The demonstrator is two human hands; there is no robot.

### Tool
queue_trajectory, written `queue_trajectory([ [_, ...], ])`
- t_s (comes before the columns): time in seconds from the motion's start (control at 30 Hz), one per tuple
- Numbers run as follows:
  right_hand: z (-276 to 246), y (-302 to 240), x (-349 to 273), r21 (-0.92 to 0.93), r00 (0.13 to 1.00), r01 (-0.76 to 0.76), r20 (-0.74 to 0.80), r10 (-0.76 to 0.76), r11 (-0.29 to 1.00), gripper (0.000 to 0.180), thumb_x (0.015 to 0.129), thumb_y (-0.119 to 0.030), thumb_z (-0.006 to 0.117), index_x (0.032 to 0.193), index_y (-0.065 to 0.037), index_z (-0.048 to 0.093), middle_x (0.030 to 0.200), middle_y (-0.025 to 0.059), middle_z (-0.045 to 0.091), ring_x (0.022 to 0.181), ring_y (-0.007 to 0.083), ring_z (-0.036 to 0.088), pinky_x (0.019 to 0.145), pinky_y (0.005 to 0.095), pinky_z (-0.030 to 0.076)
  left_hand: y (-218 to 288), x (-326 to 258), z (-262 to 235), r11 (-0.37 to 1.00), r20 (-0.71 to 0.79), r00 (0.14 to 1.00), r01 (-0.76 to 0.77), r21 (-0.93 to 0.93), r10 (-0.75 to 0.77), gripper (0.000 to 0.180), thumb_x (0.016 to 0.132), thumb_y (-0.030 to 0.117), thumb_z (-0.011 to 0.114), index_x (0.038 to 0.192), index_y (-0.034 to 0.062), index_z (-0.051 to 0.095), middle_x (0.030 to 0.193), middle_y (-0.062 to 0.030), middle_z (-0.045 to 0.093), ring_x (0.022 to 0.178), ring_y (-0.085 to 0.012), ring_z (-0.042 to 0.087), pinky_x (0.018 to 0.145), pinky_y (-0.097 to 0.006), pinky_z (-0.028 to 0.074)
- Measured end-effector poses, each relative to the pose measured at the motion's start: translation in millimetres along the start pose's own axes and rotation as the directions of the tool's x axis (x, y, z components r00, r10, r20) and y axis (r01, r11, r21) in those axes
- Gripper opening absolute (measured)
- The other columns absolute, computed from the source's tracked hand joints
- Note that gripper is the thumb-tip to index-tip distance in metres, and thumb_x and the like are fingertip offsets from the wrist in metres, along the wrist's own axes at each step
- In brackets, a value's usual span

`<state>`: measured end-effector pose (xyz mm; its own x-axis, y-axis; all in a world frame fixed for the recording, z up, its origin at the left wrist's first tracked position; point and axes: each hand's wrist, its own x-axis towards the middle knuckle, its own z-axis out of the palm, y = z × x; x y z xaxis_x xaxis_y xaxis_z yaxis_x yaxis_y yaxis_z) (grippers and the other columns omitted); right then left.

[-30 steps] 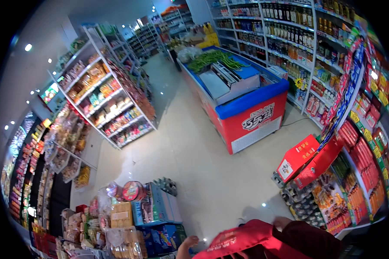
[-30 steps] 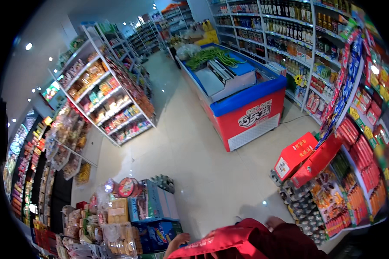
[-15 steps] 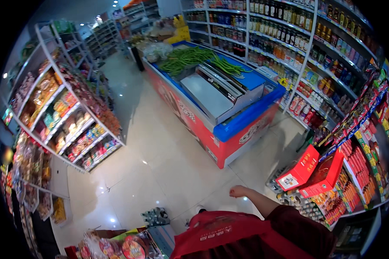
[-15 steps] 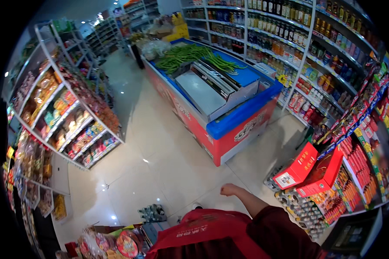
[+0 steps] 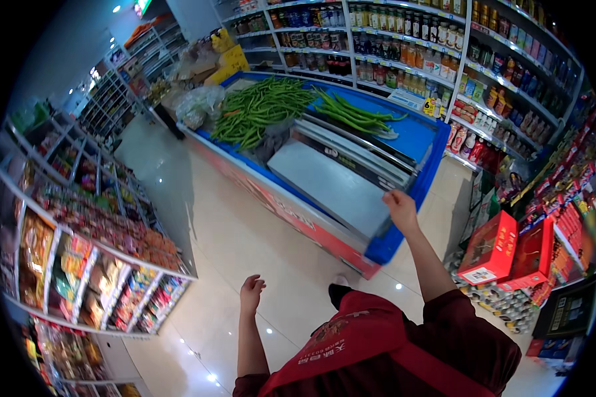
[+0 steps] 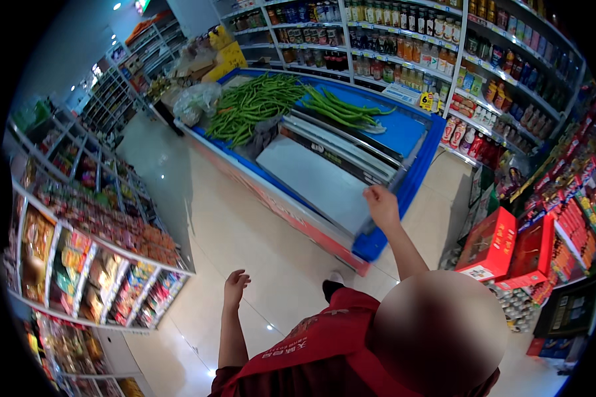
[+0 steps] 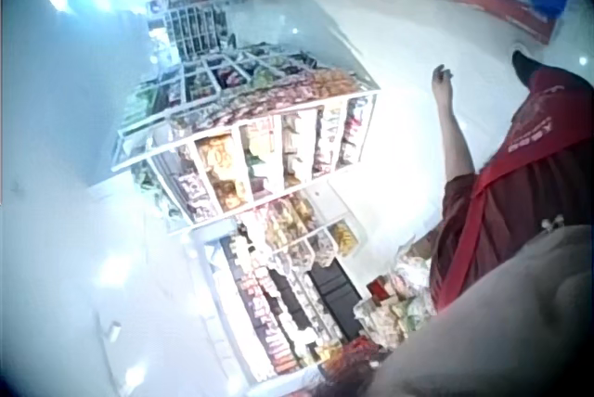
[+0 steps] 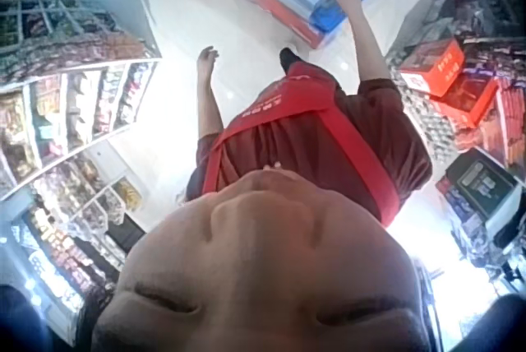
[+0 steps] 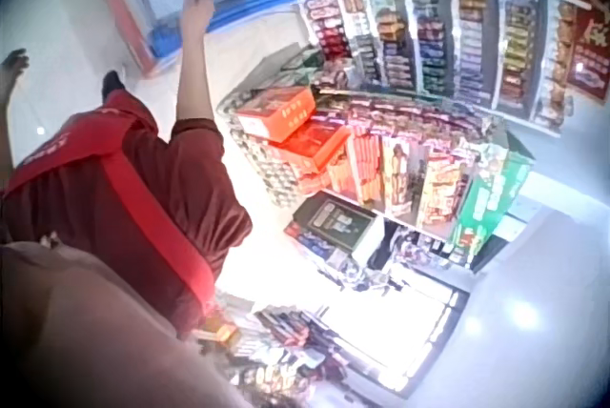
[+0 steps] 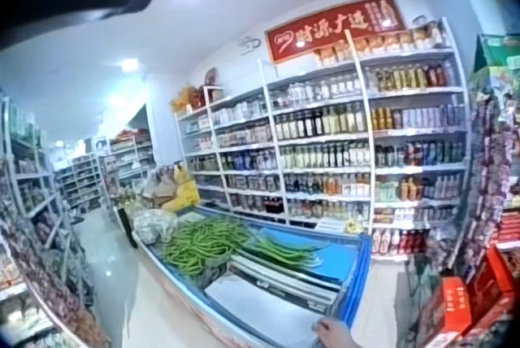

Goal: The person stands at a checkout counter in a grocery store and wraps a bundle of green chili peppers in plastic film using a roll wrapper. They then move to a produce display, select a handful of green beans, and wrap them in plastic film using the same method.

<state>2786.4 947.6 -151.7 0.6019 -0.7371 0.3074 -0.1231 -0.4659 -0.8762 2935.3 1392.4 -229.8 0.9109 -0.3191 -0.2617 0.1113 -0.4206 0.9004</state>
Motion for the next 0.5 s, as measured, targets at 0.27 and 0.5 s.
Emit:
queue_trajectory([
  [0.27,60.2,3.2,117.4,-0.465,0.967,-0.143,-0.254,0.023,0.874,0.024,0.084,-0.025,0.058,0.079,-0.002,0.056,0.076,0.0174,0.061,0.074,0.0337,0.059,0.067,0.0411,0.045,149.3,250.0,32.0,0.934,0.162,0.928,-0.351,0.068,0.336,0.023,0.085,0.016,0.057,0.102,-0.0002,0.056,0.089,-0.0096,0.063,0.079,-0.0155,0.060,0.073,-0.028,0.046],
  [0.5,84.6,29.7,165.7,-0.348,0.834,-0.525,-0.390,0.390,0.777,0.036,0.084,-0.036,0.057,0.077,0.000,0.055,0.071,0.0175,0.062,0.072,0.0351,0.060,0.064,0.0421,0.045,295.0,401.2,145.8,0.413,0.285,0.509,-0.847,0.336,0.812,0.016,0.081,0.014,0.059,0.083,0.0002,0.051,0.077,-0.0149,0.058,0.075,-0.0340,0.055,0.071,-0.041,0.042],
])
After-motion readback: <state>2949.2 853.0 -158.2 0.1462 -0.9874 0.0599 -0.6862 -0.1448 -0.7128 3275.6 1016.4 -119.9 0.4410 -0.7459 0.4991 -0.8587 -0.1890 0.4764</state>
